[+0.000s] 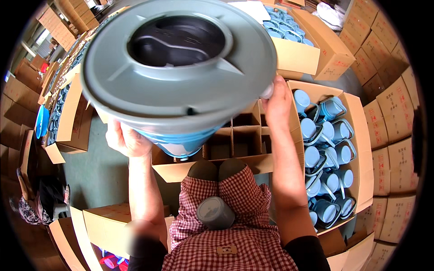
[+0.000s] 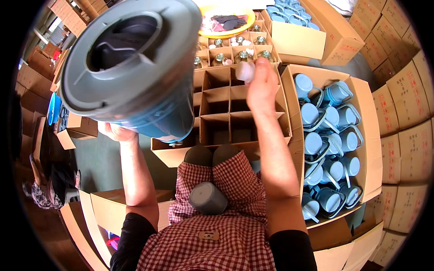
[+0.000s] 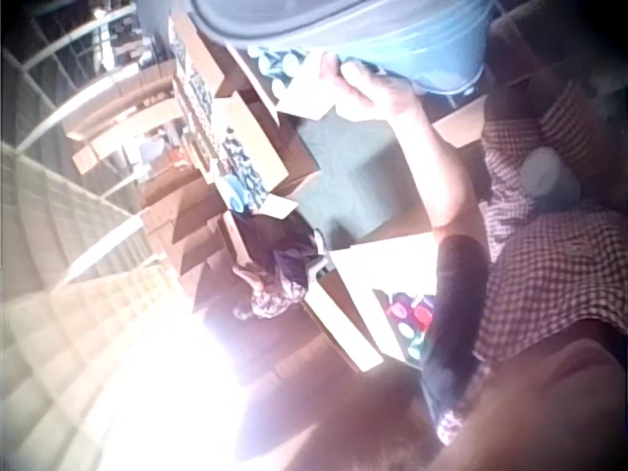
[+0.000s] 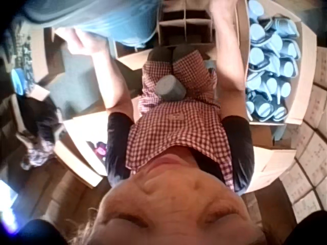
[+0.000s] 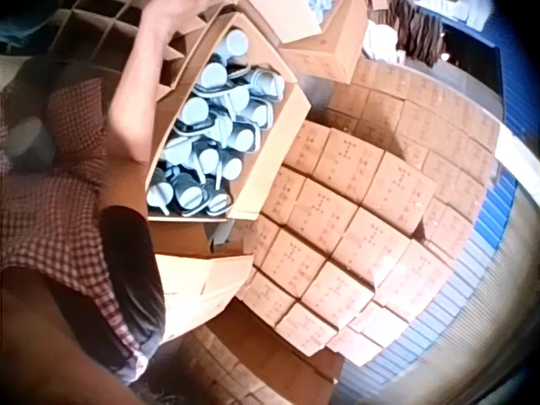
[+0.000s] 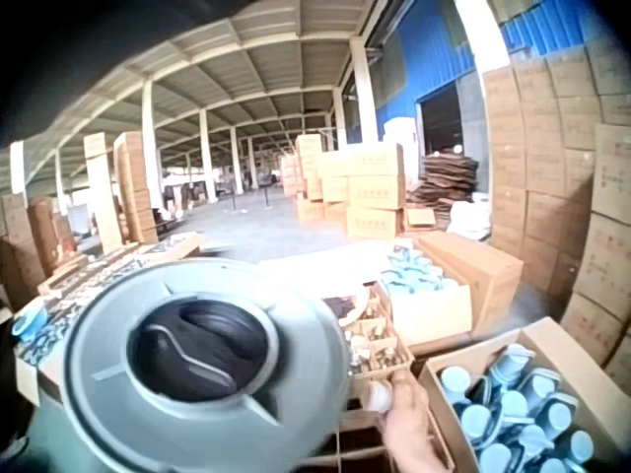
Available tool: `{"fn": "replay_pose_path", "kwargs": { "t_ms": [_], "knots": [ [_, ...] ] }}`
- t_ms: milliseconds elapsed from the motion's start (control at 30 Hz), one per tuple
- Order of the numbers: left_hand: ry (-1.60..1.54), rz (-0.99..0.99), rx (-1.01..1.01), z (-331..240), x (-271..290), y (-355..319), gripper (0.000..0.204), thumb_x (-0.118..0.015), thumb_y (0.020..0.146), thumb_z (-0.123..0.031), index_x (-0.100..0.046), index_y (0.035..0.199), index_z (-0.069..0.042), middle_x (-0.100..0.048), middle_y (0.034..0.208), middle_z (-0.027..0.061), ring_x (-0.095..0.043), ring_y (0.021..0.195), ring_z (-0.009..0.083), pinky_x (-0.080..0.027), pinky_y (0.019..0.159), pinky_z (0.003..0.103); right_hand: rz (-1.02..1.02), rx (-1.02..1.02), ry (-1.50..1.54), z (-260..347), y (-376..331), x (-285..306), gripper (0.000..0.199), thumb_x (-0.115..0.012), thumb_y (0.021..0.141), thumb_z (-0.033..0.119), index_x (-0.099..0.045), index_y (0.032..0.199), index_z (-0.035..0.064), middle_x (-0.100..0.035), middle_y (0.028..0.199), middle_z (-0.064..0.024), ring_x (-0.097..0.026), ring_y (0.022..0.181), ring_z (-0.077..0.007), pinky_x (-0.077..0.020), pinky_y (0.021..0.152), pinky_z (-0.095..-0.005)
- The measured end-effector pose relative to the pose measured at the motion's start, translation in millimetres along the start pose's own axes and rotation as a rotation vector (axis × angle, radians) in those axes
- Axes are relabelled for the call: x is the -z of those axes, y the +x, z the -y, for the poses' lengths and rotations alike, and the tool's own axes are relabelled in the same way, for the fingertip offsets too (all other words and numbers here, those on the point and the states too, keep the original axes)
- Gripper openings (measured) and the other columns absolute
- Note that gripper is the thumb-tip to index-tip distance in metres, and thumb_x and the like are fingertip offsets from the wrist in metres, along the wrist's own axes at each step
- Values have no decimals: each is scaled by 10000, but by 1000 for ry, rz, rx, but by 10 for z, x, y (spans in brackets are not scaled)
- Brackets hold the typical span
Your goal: The person assembles vacuum flasks by inserting glass liners into blue plastic housings, securing them with base caps, and placing finished units into cardboard boxes.
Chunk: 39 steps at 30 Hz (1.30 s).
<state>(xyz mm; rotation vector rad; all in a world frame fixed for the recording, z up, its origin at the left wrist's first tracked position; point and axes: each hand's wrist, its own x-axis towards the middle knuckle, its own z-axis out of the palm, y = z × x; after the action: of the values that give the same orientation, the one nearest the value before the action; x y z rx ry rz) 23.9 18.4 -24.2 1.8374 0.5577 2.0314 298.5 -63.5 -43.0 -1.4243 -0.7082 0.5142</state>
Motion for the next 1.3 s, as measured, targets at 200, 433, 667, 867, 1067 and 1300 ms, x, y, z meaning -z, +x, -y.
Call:
{"fn": "replay_pose_path", "kwargs": {
  "t_ms": [200,433,667,867,1067,1300],
  "knots": [
    [182,-111,22,182,146,31,274,-462,947,-194,-591,940,48,-622,858,81,-569,744,128,-465,668,264,135,141,-201,-244,-398,-379,383,-276,953,317,-527,854,45,-595,763,-191,-588,752,-371,-442,675,-414],
    [349,-205,310,-12,123,25,247,-447,914,-160,-562,1009,37,-618,914,134,-605,752,201,-496,642,313,106,491,-140,257,-625,-531,261,-389,940,267,-510,828,65,-564,689,-194,-567,637,-384,-440,595,-433],
    [-553,-511,891,103,361,-193,373,-363,932,-236,-540,1137,21,-596,1084,186,-617,904,284,-524,797,391,48,140,23,248,-951,20,211,-416,951,222,-510,984,35,-527,710,-53,-500,545,-111,-415,504,-251],
    [-852,-513,1061,-190,208,-496,472,-293,964,-302,-438,1269,27,-536,1211,175,-575,1036,312,-510,862,400,165,413,89,270,-1614,-11,329,-578,836,79,-489,1144,5,-586,935,-95,-546,733,-123,-423,581,-239],
    [-264,381,519,-638,177,-445,429,-348,961,-281,-462,1240,24,-573,1153,163,-591,1006,292,-511,869,390,186,782,-38,701,-1763,8,415,-691,742,54,-509,1111,6,-592,1034,-167,-609,839,-252,-498,670,-303],
    [-309,473,388,-771,134,-547,359,-424,939,-243,-536,1153,21,-615,1074,150,-618,928,258,-532,816,363,193,1023,-247,913,-1959,-18,405,-747,678,125,-567,1034,53,-590,1028,-134,-609,876,-290,-507,743,-353]
  ]
}}
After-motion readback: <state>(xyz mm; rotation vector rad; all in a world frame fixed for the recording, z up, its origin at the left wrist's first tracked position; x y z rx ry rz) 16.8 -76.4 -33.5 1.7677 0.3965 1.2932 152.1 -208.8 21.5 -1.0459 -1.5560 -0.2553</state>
